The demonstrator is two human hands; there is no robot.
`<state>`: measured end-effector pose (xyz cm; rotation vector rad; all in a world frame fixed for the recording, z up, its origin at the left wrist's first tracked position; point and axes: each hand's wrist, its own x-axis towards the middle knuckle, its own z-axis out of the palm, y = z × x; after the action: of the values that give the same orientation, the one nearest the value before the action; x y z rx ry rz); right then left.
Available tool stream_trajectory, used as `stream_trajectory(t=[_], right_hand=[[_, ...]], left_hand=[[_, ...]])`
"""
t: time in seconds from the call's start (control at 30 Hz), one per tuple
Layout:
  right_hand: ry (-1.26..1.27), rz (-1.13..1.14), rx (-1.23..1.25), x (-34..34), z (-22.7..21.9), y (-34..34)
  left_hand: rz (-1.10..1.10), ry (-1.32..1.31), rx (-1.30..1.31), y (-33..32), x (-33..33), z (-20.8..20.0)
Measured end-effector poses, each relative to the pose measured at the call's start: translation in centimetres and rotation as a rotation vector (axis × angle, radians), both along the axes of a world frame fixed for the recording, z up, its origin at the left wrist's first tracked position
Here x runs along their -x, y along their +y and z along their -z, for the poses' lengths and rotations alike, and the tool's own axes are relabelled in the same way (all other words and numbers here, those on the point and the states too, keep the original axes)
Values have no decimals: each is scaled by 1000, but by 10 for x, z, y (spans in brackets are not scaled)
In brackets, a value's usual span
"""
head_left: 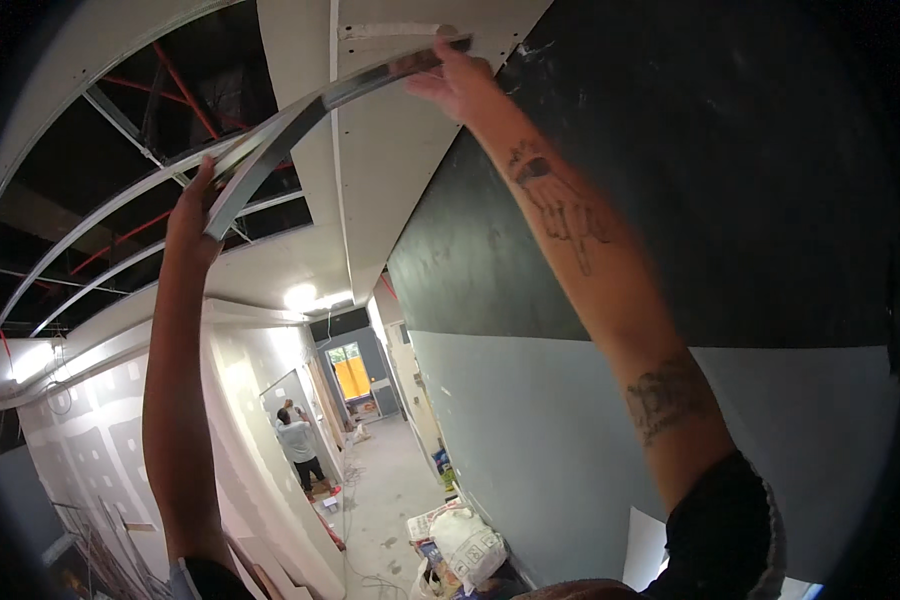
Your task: Positioning and installing metal tracks for drywall partitions on a ceiling.
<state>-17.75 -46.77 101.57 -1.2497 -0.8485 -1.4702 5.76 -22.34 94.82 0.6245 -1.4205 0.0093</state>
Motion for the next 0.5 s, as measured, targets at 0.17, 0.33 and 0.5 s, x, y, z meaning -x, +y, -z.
stream_trajectory(t=[0.17, 0.33, 0.5], right_hand=[[-28, -123, 40, -25, -1, 32], [-32, -33, 14, -25, -12, 24], [-54, 20, 76, -27, -15, 22]], left_hand=[[1, 43, 80, 30, -28, 19], [-93, 119, 107, 25, -21, 16], [-46, 83, 105, 17, -37, 12]])
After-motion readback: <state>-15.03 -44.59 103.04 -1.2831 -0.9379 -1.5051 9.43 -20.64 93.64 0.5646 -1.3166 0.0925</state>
